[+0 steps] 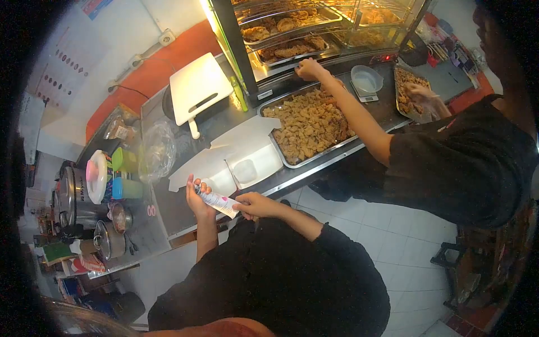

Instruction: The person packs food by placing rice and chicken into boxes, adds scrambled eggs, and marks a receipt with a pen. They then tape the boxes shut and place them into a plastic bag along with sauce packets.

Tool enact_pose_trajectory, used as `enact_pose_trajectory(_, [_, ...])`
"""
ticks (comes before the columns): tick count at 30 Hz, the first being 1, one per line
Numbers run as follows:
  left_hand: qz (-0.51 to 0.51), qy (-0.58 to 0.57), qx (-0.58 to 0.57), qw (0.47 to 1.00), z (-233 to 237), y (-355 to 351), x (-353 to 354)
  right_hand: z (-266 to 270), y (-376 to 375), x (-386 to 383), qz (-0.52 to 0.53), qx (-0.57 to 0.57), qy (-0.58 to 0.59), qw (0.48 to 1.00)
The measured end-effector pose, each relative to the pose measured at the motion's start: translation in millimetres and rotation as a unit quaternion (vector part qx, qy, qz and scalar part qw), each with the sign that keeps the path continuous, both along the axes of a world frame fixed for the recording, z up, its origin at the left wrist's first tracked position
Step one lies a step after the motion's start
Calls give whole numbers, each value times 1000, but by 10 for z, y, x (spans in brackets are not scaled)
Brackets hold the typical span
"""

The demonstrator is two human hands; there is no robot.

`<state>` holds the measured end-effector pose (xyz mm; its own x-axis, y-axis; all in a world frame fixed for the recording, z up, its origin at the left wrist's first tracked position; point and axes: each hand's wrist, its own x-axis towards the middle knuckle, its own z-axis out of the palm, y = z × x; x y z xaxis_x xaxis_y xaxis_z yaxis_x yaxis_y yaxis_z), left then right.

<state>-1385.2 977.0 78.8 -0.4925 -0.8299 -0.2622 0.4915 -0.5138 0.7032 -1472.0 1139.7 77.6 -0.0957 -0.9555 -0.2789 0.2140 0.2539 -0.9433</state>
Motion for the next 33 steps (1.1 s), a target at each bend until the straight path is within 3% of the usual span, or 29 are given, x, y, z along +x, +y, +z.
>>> enact_pose_trajectory(29, [5,-10,22,1000,-104,90,-18,-104,113,-6,-11,3,12,1000])
enact_pose_trajectory(33, [-19,7,11,1000,-119,144,-119,-90,187,11,-37,1,-34,999])
